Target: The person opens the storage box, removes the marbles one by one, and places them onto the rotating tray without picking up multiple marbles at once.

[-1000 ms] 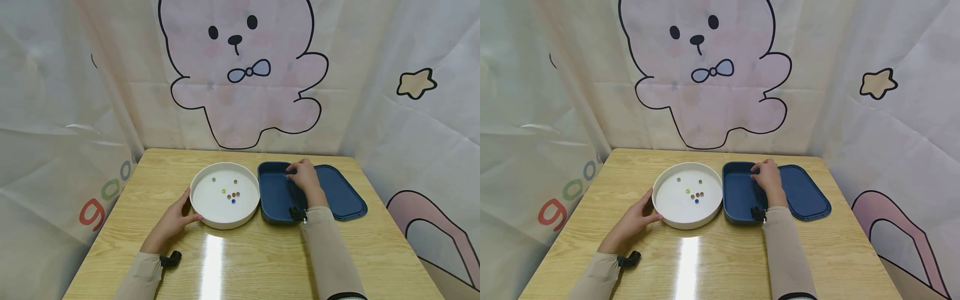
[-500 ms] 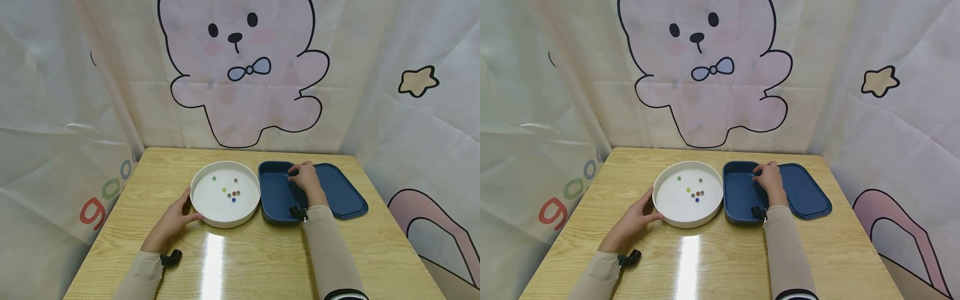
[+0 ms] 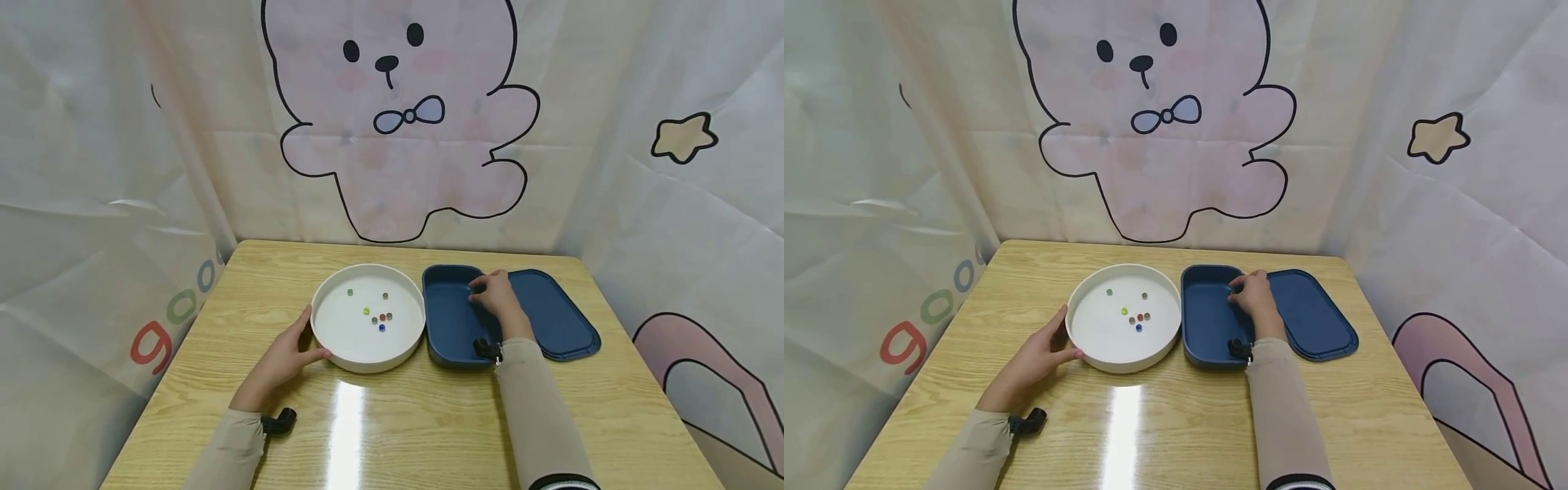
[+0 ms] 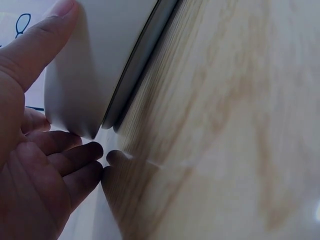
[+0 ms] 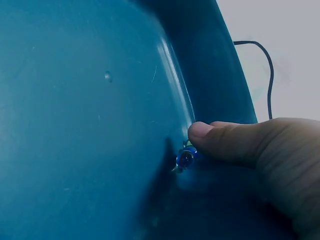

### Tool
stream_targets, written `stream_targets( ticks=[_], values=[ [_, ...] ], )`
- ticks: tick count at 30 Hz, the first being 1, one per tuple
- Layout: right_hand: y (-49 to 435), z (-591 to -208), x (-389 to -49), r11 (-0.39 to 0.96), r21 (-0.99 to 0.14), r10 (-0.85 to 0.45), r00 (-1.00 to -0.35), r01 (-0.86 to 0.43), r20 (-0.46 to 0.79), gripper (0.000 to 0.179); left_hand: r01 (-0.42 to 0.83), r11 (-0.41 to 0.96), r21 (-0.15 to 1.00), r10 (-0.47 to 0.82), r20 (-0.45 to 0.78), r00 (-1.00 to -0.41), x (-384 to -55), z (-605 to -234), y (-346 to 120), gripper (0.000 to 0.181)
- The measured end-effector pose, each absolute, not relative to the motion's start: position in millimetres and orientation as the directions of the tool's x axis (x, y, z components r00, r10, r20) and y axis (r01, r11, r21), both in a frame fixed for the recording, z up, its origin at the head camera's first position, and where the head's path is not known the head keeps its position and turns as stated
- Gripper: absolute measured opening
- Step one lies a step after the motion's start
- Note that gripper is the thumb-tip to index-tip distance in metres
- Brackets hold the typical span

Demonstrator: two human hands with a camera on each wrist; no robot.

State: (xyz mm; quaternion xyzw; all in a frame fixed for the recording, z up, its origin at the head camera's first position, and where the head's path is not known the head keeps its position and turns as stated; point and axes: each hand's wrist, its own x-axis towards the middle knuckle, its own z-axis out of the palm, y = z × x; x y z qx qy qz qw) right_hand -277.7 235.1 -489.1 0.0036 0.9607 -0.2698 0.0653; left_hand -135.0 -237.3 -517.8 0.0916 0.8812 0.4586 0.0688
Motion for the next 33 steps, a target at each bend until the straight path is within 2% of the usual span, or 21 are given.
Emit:
stream_targets(
  ticks=[13, 18, 25, 33],
  values=[
    [232.4, -494.1, -284.6, 0.890, -0.455, -0.052, -0.991, 0.012, -0.127, 0.039, 0.119, 0.559, 0.821, 0.231, -0.017, -0.973, -135.1, -517.8, -239.5, 0.122],
    [232.0, -493.4, -280.6, 0.897, -0.441, -0.052, -0.990, 0.012, -0.132, 0.032, 0.118, 0.570, 0.813, 0.231, -0.021, -0.973, -135.8, -517.1, -239.1, 0.121],
    [227.4, -492.0, -277.7, 0.905, -0.424, -0.041, -0.990, 0.021, -0.136, 0.011, 0.116, 0.576, 0.809, 0.229, -0.023, -0.973, -134.9, -517.7, -240.9, 0.118],
    [232.6, -495.0, -274.9, 0.896, -0.444, -0.037, -0.997, -0.003, -0.069, 0.013, 0.111, 0.569, 0.815, 0.241, -0.036, -0.970, -134.1, -517.3, -238.6, 0.117]
  ],
)
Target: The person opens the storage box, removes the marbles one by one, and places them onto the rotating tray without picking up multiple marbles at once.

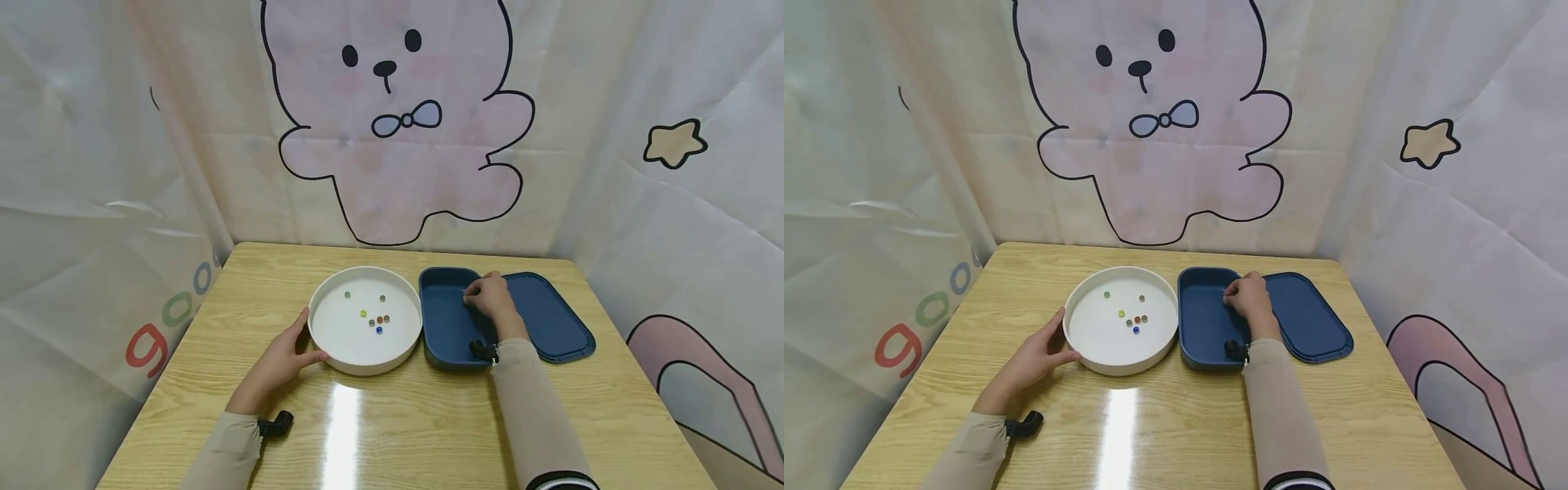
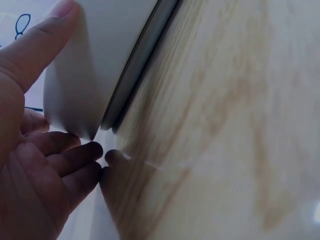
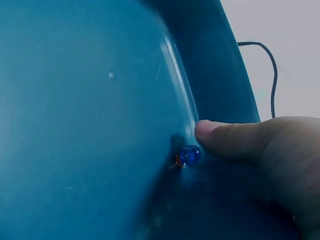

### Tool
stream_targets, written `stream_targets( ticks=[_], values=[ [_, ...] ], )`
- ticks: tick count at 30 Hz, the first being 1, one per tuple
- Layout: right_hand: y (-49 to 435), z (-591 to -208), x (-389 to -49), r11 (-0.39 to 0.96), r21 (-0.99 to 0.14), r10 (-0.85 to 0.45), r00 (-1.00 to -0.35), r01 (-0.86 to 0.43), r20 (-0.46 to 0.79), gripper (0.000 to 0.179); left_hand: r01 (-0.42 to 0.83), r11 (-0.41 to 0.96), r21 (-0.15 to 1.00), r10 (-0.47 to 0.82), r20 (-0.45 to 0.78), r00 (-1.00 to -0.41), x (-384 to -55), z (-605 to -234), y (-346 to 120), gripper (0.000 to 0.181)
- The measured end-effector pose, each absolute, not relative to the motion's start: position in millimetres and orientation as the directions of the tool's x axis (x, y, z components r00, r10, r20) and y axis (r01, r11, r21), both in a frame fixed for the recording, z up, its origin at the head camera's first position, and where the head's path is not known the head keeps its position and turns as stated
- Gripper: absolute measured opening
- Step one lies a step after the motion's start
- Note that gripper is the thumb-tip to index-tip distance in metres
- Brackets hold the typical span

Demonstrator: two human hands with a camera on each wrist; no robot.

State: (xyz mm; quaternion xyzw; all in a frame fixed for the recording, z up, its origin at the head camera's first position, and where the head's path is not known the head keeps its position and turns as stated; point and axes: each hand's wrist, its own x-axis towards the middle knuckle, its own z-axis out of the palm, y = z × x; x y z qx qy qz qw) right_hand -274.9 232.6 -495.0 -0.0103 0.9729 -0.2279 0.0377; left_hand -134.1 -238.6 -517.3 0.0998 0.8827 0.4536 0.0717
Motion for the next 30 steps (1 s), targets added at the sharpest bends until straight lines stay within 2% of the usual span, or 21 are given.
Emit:
stream_targets(
  ticks=[8, 15, 22, 30],
  values=[
    [236, -478, -272, 0.879, -0.477, -0.002, -1.000, -0.012, 0.021, 0.011, 0.113, 0.567, 0.816, 0.242, -0.034, -0.970, -134, -519, -236, 0.118],
    [232, -460, -277, 0.848, -0.521, -0.062, -0.994, -0.097, 0.085, 0.017, 0.117, 0.569, 0.814, 0.228, -0.020, -0.973, -135, -520, -240, 0.120],
    [230, -450, -275, 0.774, -0.622, -0.106, -0.993, -0.118, 0.055, 0.023, 0.139, 0.572, 0.808, 0.244, -0.006, -0.970, -137, -521, -239, 0.120],
    [226, -448, -272, 0.769, -0.616, -0.147, -0.985, -0.174, 0.094, 0.023, 0.129, 0.569, 0.812, 0.237, -0.011, -0.971, -137, -521, -238, 0.121]
  ],
)
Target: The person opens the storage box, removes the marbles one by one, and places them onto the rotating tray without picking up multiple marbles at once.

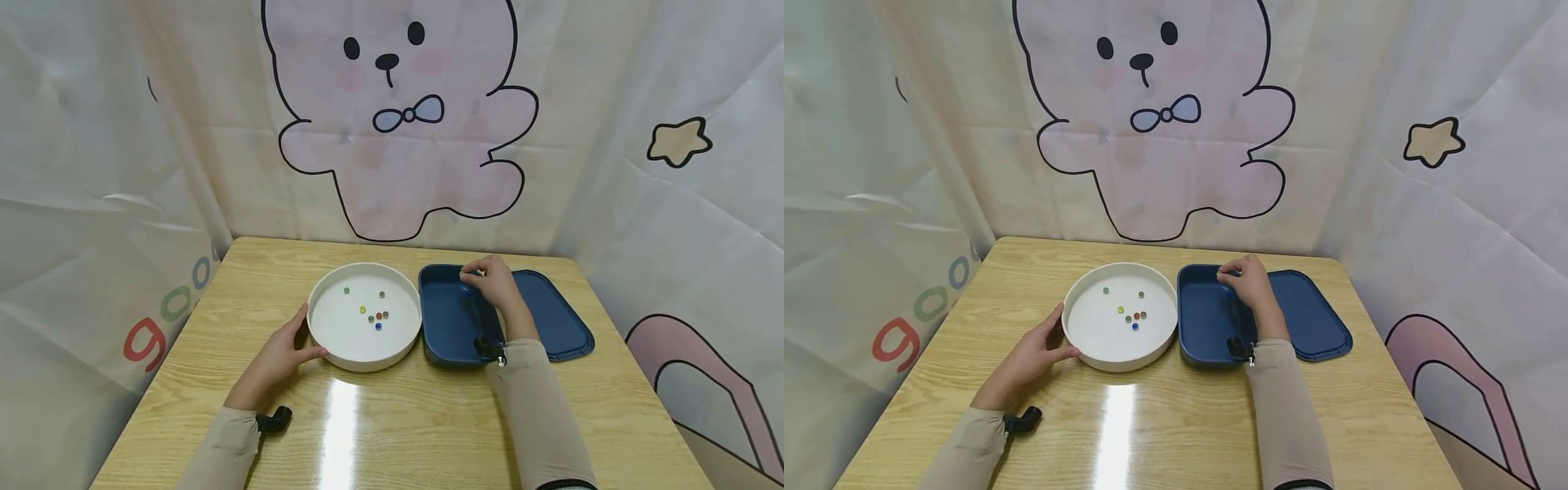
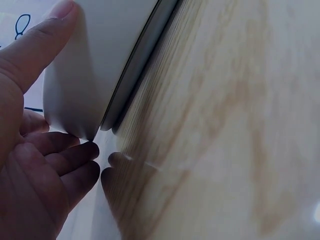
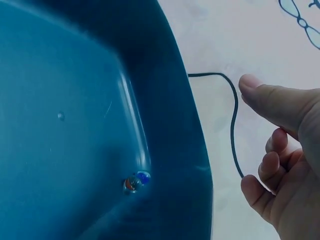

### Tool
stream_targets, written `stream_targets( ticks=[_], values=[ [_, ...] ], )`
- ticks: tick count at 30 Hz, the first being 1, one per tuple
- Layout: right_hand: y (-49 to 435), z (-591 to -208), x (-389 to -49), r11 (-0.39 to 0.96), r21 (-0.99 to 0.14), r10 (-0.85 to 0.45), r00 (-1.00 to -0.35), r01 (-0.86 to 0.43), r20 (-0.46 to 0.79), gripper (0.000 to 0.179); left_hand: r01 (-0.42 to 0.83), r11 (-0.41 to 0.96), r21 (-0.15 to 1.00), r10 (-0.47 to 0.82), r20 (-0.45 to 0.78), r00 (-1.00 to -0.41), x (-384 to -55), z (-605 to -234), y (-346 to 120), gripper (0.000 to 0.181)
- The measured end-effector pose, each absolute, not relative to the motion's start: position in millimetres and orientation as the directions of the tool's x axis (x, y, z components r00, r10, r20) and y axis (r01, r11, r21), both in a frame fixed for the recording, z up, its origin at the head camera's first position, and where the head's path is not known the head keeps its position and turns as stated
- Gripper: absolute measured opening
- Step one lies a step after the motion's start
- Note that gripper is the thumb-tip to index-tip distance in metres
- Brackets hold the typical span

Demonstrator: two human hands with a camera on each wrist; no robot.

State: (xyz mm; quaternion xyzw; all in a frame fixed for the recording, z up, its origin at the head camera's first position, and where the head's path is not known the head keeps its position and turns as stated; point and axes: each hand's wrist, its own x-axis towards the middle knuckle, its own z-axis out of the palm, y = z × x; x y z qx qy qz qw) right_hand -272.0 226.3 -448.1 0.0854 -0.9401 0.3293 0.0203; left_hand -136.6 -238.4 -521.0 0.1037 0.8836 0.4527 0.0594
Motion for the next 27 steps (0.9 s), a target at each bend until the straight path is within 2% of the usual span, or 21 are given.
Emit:
stream_targets(
  ticks=[7, 27],
  values=[
    [209, -441, -268, 0.780, -0.584, -0.182, -0.975, -0.224, 0.131, 0.021, 0.122, 0.578, 0.807, 0.228, -0.016, -0.973, -136, -519, -239, 0.122],
    [171, -428, -269, 0.709, -0.636, -0.250, -0.952, -0.304, 0.176, 0.020, 0.103, 0.557, 0.824, 0.207, -0.017, -0.978, -136, -519, -238, 0.118]
  ],
)
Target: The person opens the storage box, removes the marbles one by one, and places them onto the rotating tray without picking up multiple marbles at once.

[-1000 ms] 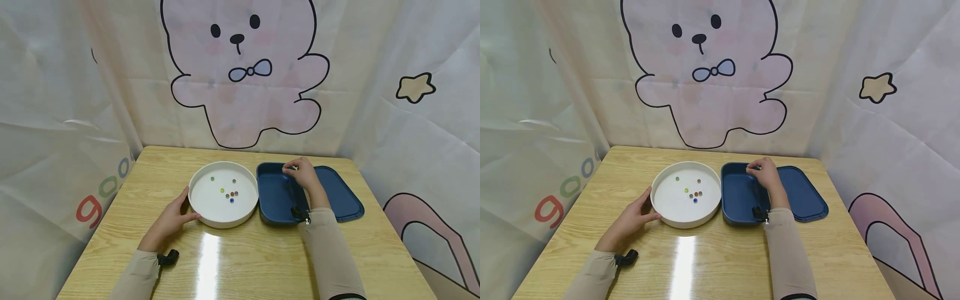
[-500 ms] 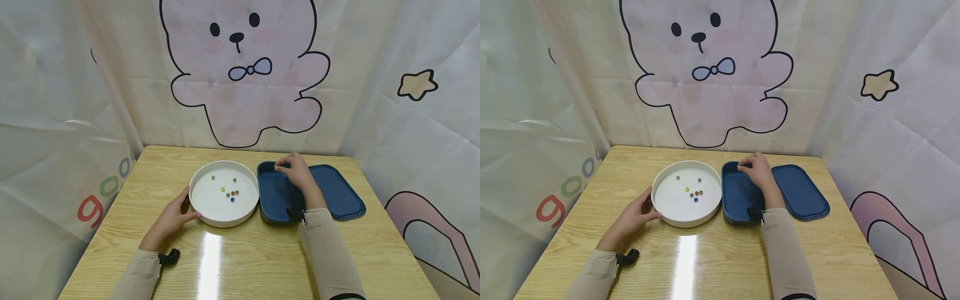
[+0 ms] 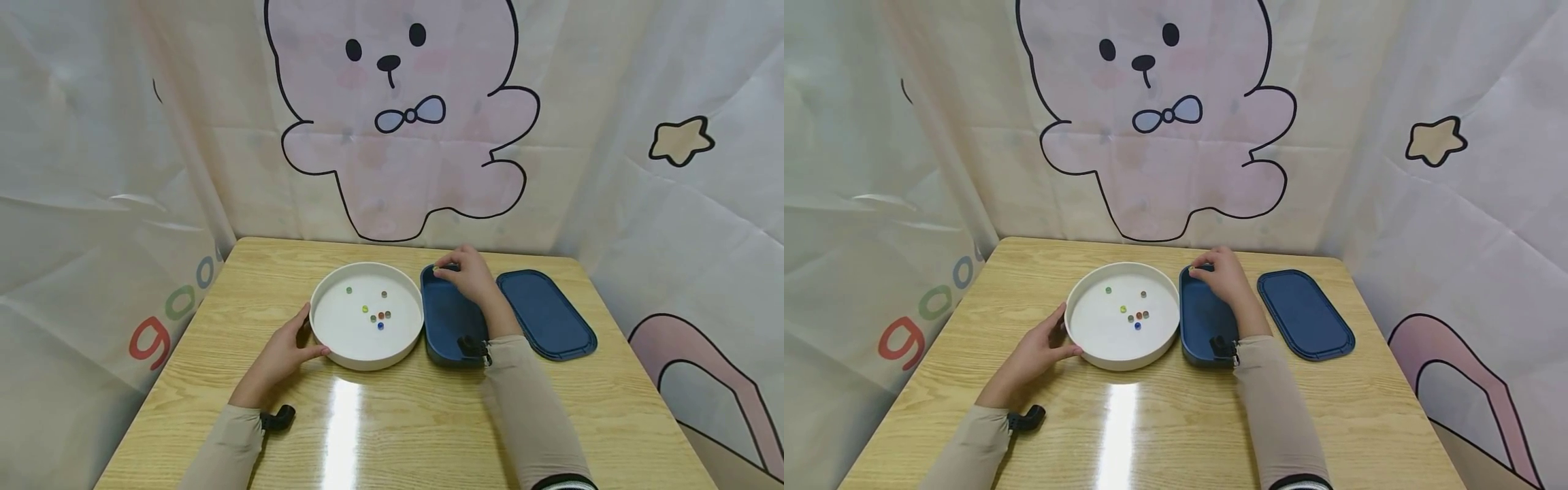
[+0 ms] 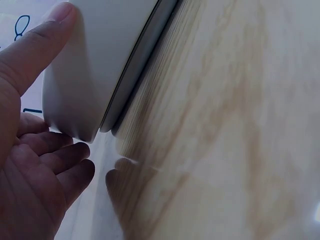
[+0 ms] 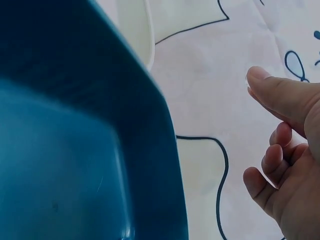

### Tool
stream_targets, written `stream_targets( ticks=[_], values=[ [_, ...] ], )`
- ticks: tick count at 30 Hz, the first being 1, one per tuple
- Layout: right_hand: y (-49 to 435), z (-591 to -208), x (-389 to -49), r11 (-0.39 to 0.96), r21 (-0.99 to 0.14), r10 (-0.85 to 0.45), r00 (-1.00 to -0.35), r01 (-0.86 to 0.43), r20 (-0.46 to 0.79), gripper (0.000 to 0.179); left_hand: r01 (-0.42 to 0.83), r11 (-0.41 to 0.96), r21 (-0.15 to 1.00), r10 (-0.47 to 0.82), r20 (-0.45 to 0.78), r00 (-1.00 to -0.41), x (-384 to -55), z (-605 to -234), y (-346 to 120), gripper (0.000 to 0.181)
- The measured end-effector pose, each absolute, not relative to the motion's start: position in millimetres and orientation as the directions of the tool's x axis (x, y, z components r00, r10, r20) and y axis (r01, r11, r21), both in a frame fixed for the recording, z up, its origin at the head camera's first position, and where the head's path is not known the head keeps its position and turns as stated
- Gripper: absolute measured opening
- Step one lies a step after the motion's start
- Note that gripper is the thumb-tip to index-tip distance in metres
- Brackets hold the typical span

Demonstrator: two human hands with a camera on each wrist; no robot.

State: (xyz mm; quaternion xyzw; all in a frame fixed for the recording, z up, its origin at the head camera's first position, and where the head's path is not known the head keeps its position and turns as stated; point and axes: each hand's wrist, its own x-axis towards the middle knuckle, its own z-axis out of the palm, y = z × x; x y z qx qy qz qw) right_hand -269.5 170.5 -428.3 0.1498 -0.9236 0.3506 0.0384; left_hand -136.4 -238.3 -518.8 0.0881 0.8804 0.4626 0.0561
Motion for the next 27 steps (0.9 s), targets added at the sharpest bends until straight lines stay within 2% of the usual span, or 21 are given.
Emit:
stream_targets(
  ticks=[16, 27],
  values=[
    [129, -415, -270, 0.692, -0.647, -0.309, -0.941, -0.321, 0.137, 0.016, 0.093, 0.551, 0.829, 0.186, -0.013, -0.983, -138, -516, -237, 0.117],
    [101, -413, -278, 0.658, -0.676, -0.358, -0.928, -0.332, 0.107, 0.019, 0.087, 0.539, 0.838, 0.191, -0.021, -0.981, -138, -518, -239, 0.117]
  ],
)
